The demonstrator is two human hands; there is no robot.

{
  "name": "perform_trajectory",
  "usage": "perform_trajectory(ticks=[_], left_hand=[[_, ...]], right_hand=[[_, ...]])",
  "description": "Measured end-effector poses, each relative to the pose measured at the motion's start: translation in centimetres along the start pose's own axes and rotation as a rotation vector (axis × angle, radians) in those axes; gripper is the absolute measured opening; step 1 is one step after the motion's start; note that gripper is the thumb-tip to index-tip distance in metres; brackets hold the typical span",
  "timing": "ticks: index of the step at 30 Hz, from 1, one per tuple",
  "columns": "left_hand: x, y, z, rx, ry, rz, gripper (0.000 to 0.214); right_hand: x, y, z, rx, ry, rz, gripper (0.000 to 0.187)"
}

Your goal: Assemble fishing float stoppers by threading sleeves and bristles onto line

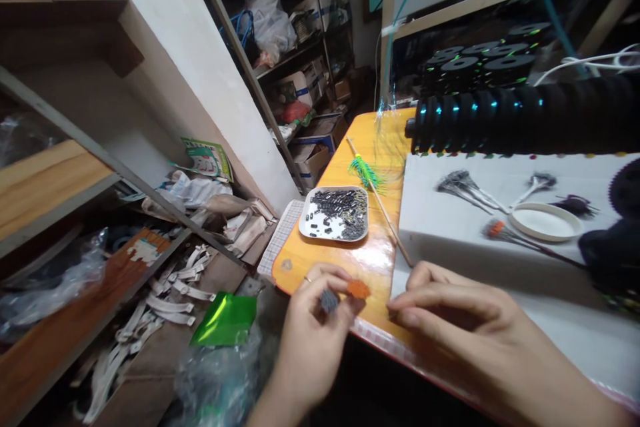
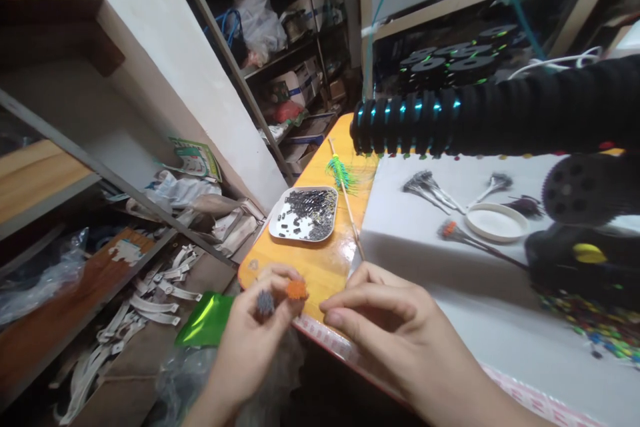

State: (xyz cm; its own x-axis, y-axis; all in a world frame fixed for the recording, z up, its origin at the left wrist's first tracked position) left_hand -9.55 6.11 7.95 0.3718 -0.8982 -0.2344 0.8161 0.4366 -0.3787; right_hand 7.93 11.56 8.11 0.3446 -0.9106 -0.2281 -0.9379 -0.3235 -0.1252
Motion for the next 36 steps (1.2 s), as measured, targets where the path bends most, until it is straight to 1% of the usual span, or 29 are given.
perform_trajectory(ticks=[2, 4, 6, 10, 12, 14, 15, 17, 19, 20, 23, 27, 31, 36], left_hand=[[1.9, 1.1, -0.2, 0.224, -0.128, 0.024, 0.021], [3.4, 2.2, -0.8, 0.379, -0.250, 0.063, 0.027], [4.5, 3.1, -1.6, 0.392, -0.298, 0.109, 0.032], [5.6, 3.8, -2.2, 0.304, -0.232, 0.208, 0.035], [6.0, 4.0, -2.3, 0.292, -0.232, 0.246, 0.035], [6.5, 4.3, -2.6, 0.328, -0.280, 0.274, 0.035], [6.8, 4.3, -2.8, 0.356, -0.324, 0.314, 0.037], [7.5, 4.1, -3.7, 0.408, -0.424, 0.438, 0.042], [8.1, 3.8, -4.4, 0.451, -0.477, 0.546, 0.049], [8.1, 3.6, -4.5, 0.474, -0.468, 0.560, 0.048], [7.5, 3.1, -4.4, 0.516, -0.375, 0.529, 0.036], [7.2, 2.4, -4.0, 0.505, -0.278, 0.528, 0.036], [7.4, 2.4, -3.8, 0.483, -0.256, 0.529, 0.037], [7.1, 2.8, -3.3, 0.476, -0.248, 0.514, 0.037]], right_hand=[[0.0, 0.0, 0.0, -0.051, 0.012, 0.007, 0.025], [0.2, 0.1, 0.1, -0.078, 0.018, -0.001, 0.020], [0.4, 0.2, -0.1, -0.062, -0.025, -0.014, 0.017], [0.9, 0.2, -1.1, 0.052, -0.230, -0.022, 0.017], [1.1, 0.1, -1.4, 0.090, -0.291, -0.021, 0.017], [1.2, 0.1, -1.5, 0.109, -0.307, -0.021, 0.017], [1.3, 0.1, -1.6, 0.110, -0.306, -0.024, 0.018], [1.3, 0.2, -1.5, 0.101, -0.283, -0.037, 0.019], [1.3, 0.2, -1.2, 0.080, -0.247, -0.056, 0.020], [1.3, 0.2, -1.0, 0.071, -0.228, -0.056, 0.021], [1.2, -0.3, 0.0, 0.079, -0.176, 0.007, 0.028], [1.5, -0.6, 1.2, 0.142, -0.165, 0.093, 0.038], [1.8, -0.3, 1.8, 0.165, -0.199, 0.104, 0.040], [1.8, -0.2, 1.9, 0.178, -0.234, 0.092, 0.039]])
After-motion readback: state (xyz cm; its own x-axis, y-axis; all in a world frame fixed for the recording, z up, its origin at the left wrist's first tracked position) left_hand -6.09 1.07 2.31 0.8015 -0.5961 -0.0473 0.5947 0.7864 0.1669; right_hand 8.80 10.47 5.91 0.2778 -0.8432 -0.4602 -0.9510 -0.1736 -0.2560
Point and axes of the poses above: each hand's wrist, its own x-axis away from the middle knuckle, its own y-axis out of the palm, z = x × y, the point moved 6 cm from there along -x, towards the middle knuckle, and after that the axes turned 9 degrees about z, right-handed, at the moved point
